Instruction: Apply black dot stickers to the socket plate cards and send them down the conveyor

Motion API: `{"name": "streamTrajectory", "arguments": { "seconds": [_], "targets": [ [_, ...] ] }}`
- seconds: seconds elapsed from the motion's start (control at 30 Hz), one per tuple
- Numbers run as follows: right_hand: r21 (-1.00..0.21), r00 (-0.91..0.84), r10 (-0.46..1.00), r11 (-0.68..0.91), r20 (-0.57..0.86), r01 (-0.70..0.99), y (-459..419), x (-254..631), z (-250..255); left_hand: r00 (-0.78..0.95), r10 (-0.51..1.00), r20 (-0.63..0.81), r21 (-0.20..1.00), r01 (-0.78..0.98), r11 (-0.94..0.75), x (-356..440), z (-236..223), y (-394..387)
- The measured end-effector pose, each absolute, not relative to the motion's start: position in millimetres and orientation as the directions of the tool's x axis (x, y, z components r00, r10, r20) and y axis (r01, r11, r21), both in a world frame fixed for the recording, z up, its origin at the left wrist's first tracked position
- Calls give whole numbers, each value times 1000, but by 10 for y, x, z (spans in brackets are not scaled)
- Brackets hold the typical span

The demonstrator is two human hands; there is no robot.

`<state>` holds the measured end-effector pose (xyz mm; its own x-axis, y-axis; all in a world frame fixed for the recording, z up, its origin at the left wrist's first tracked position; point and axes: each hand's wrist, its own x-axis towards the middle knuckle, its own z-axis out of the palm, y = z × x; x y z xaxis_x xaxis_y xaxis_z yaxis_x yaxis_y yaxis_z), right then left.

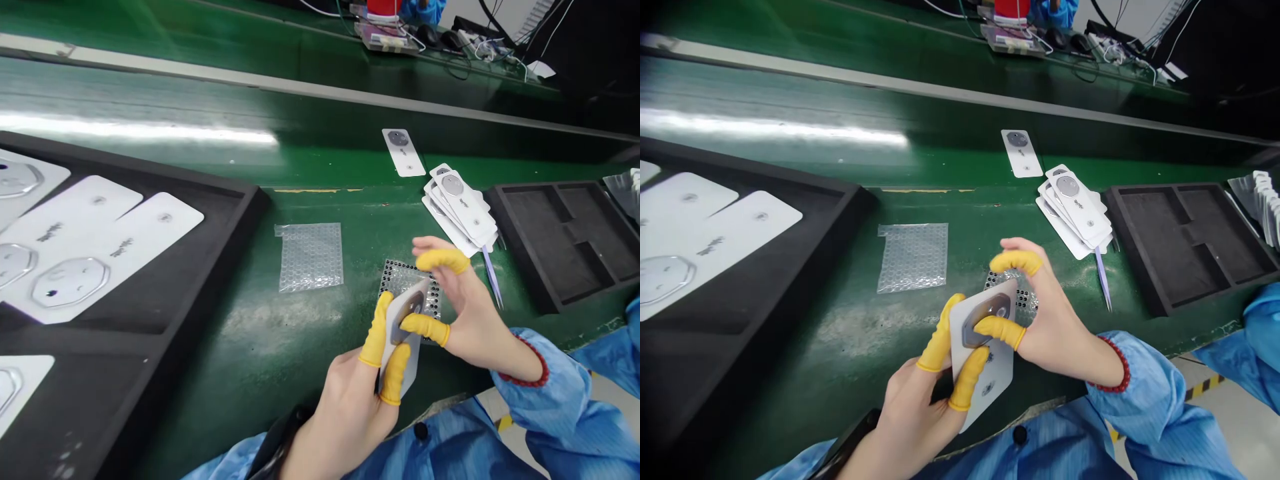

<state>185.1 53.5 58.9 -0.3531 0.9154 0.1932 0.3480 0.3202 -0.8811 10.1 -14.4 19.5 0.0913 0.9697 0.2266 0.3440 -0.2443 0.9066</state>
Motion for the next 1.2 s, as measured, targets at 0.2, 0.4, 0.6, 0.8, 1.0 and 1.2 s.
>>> {"name": "streamTrajectory", "arguments": {
  "seconds": [0.2, 0.4, 0.6, 0.8, 1.0, 1.2],
  "targets": [
    [-986, -655, 753, 61, -57, 157, 701, 1892, 658, 73, 997, 16, 974, 224, -32, 97, 199, -127],
    [-979, -547, 837, 98, -15, 176, 639, 1818, 543, 109, 962, -249, 967, -24, 253, 98, 311, -42],
    [-995, -555, 829, -19, -71, 100, 654, 1838, 549, 141, 935, -325, 933, -116, 342, 102, 355, -36],
    [-995, -594, 803, 6, -55, 100, 577, 1836, 595, 43, 952, -304, 943, -127, 307, 101, 310, 17],
    [-995, -597, 801, 26, -39, 99, 537, 1801, 560, -209, 977, -45, 991, 117, 70, 80, 67, -41],
    [-999, -574, 817, -40, -47, 24, 555, 1820, 505, 10, 989, -149, 989, -15, 149, 57, 179, 38]
  ]
}}
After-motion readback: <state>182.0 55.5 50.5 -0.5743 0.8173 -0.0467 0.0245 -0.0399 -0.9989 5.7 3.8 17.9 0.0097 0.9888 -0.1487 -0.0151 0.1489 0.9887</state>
